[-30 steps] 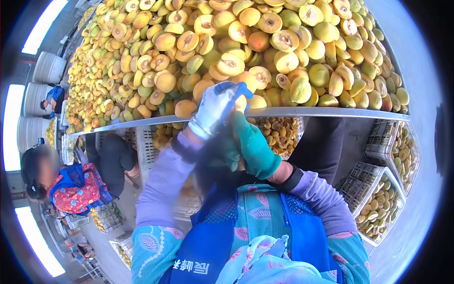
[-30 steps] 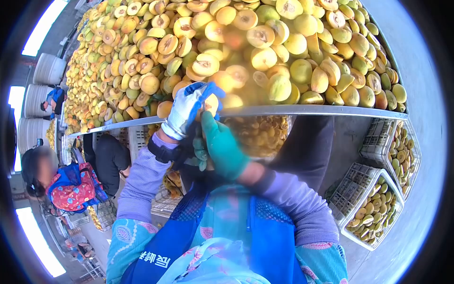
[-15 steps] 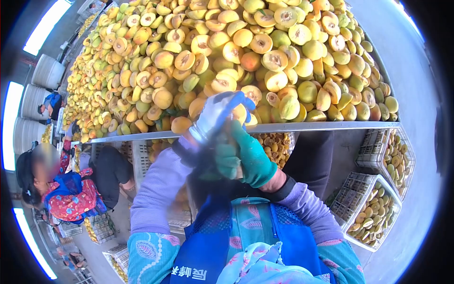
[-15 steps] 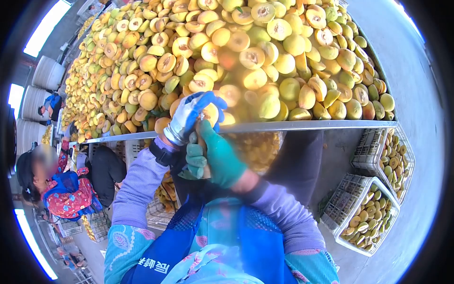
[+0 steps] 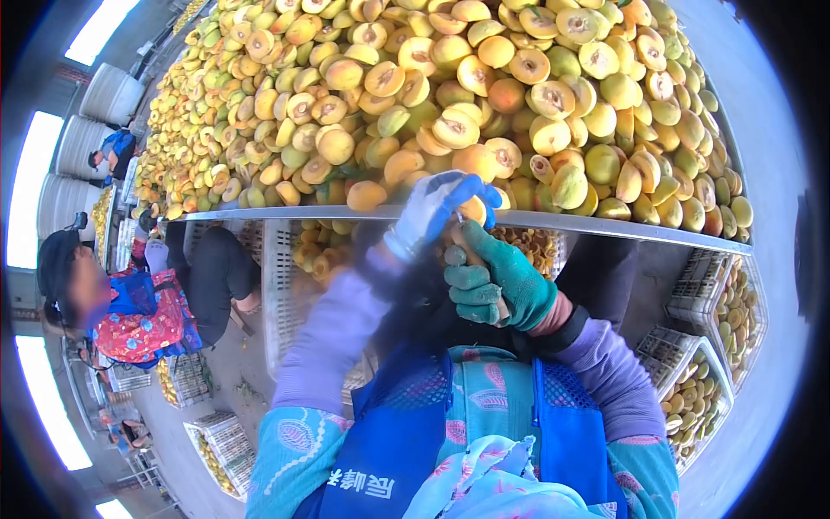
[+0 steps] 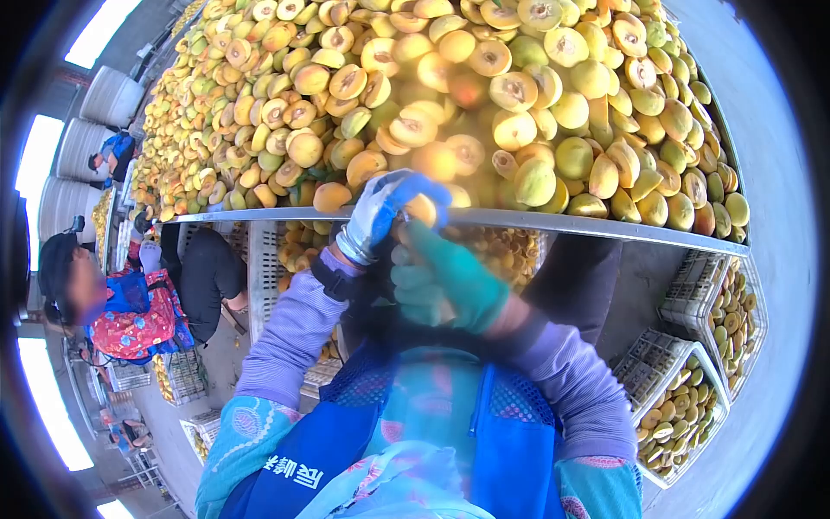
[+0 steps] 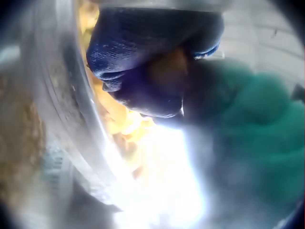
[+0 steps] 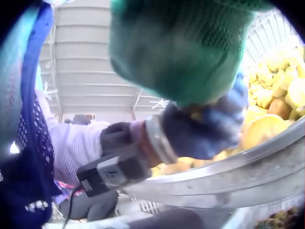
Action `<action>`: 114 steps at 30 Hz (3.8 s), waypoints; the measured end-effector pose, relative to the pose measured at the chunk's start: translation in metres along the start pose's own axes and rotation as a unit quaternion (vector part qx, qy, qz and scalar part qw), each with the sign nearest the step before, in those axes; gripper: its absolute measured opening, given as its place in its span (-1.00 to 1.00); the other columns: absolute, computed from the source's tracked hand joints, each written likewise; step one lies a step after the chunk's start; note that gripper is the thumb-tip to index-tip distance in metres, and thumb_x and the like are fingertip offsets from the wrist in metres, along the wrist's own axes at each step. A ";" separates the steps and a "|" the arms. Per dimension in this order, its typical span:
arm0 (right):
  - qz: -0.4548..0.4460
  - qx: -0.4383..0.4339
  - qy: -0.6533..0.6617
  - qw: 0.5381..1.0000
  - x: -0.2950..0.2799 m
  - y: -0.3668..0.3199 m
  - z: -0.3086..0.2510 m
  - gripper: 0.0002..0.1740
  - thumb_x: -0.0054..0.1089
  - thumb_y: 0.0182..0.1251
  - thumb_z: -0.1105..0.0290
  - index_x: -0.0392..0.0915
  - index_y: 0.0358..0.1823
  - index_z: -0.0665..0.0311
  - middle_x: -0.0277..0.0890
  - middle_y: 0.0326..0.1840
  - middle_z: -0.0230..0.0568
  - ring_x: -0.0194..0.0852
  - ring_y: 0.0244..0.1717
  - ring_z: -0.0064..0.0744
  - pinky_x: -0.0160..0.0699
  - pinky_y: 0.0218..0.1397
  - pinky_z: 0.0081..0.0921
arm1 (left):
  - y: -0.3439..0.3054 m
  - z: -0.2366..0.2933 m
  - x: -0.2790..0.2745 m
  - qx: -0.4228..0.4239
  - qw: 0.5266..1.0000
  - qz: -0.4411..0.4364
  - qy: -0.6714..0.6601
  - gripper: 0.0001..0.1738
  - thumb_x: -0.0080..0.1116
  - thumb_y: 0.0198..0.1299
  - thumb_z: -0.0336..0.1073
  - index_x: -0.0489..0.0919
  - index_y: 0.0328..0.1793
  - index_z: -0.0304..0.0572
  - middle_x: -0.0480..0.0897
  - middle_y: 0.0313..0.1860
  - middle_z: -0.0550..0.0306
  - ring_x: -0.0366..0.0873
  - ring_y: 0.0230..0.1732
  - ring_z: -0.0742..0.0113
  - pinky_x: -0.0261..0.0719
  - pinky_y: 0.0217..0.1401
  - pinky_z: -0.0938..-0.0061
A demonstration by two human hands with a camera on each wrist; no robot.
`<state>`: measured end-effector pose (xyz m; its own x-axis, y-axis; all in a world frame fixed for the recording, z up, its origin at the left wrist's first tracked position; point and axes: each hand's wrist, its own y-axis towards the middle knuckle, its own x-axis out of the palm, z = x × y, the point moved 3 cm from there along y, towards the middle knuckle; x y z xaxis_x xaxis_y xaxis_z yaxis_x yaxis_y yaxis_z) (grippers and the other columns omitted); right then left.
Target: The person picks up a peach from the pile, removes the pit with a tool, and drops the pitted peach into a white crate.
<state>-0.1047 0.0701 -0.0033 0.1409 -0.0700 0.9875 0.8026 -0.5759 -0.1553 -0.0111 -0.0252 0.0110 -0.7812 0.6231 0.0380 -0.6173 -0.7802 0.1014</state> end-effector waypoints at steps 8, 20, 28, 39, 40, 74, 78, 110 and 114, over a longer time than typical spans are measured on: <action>-0.166 -0.004 0.160 0.973 0.020 0.007 0.018 -0.50 -0.33 0.54 -0.17 0.35 -0.20 0.11 0.10 -0.62 -0.58 0.03 -0.76 -0.70 0.09 -0.68 -0.64 | -0.030 -0.010 0.010 -0.141 0.862 0.192 -0.448 -0.45 -0.11 0.39 0.16 0.54 0.03 -0.21 0.64 -0.38 -0.04 0.60 -0.41 0.15 0.61 -0.35 0.37; 0.210 -0.073 -0.191 0.956 -0.019 0.007 0.010 -0.58 -0.13 0.52 -0.05 0.37 -0.27 0.15 0.27 -0.63 -0.44 0.21 -0.72 -0.57 0.23 -0.69 -0.57 | -0.027 0.000 -0.115 -0.179 0.723 0.137 0.654 -0.42 0.35 -0.01 0.15 0.63 -0.02 -0.12 0.69 -0.18 -0.11 0.67 -0.17 0.00 0.57 -0.09 0.17; 0.250 -0.410 -0.636 0.604 0.001 0.033 -0.001 -0.74 -0.01 0.51 0.24 0.47 -0.16 0.32 0.50 -0.50 -0.26 0.43 -0.53 -0.47 0.37 -0.48 -0.45 | -0.036 0.013 -0.057 0.041 0.965 0.175 0.192 -0.59 0.17 0.24 -0.46 0.46 0.22 -0.35 0.63 -0.01 -0.01 0.64 -0.10 0.29 0.65 -0.06 0.48; 0.297 -0.429 -0.586 0.619 -0.009 0.029 0.000 -0.66 -0.01 0.51 0.16 0.43 -0.24 0.35 0.45 -0.54 0.15 0.48 -0.54 0.16 0.35 -0.52 -0.16 | -0.031 -0.014 -0.023 -0.061 0.970 0.214 -0.096 -0.56 -0.01 0.38 -0.14 0.45 0.13 -0.44 0.64 -0.12 -0.09 0.63 -0.15 0.23 0.65 -0.12 0.40; 0.298 -0.437 -0.586 0.614 -0.009 0.030 0.001 -0.65 -0.02 0.51 0.16 0.42 -0.25 0.35 0.44 -0.55 0.15 0.46 -0.56 0.15 0.34 -0.53 -0.17 | -0.032 -0.013 -0.019 -0.070 0.959 0.218 -0.170 -0.56 -0.02 0.38 -0.14 0.45 0.13 -0.45 0.64 -0.12 -0.08 0.63 -0.14 0.23 0.66 -0.13 0.39; 0.264 -0.243 -0.385 0.851 -0.034 0.048 -0.014 -0.47 -0.07 0.50 -0.04 0.51 0.09 0.32 0.58 -0.13 -0.22 0.50 -0.09 -0.50 0.49 0.02 -0.51 | -0.012 -0.024 -0.004 0.067 0.960 0.272 0.007 -0.72 0.01 0.33 -0.25 0.43 0.06 -0.27 0.50 -0.14 0.06 0.52 -0.31 0.34 0.62 -0.37 0.45; 0.233 -0.321 -0.345 0.851 -0.036 0.038 -0.014 -0.49 -0.08 0.50 -0.07 0.52 0.03 0.25 0.53 -0.34 -0.36 0.45 -0.38 -0.64 0.48 -0.35 -0.65 | -0.003 -0.024 -0.017 0.128 0.970 0.155 0.138 -0.72 0.06 0.33 -0.28 0.48 0.03 -0.35 0.52 -0.15 0.03 0.58 -0.29 0.26 0.65 -0.31 0.42; 0.060 0.049 0.047 0.996 -0.064 0.001 0.012 -0.51 -0.24 0.52 -0.16 0.38 -0.27 0.11 0.15 -0.68 -0.50 0.06 -0.76 -0.58 0.11 -0.68 -0.56 | -0.075 0.027 -0.125 -0.058 0.666 0.385 0.636 -0.68 0.38 0.06 -0.10 0.58 -0.25 -0.14 0.64 -0.30 -0.02 0.57 -0.20 -0.02 0.50 -0.12 0.18; 0.144 0.013 -0.038 0.989 -0.030 0.009 0.006 -0.52 -0.18 0.50 -0.15 0.39 -0.29 0.11 0.18 -0.68 -0.48 0.09 -0.76 -0.56 0.15 -0.71 -0.55 | 0.003 -0.003 -0.172 -0.221 0.586 0.373 0.685 -0.24 0.37 -0.10 0.22 0.48 -0.02 -0.30 0.64 -0.18 -0.22 0.61 -0.06 -0.08 0.57 -0.01 0.17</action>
<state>-0.0987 0.0717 -0.0345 0.4085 -0.1654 0.8976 0.7372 -0.5201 -0.4313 0.1210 -0.1350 0.0016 -0.0032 -0.2937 -0.9559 0.2156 -0.9336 0.2862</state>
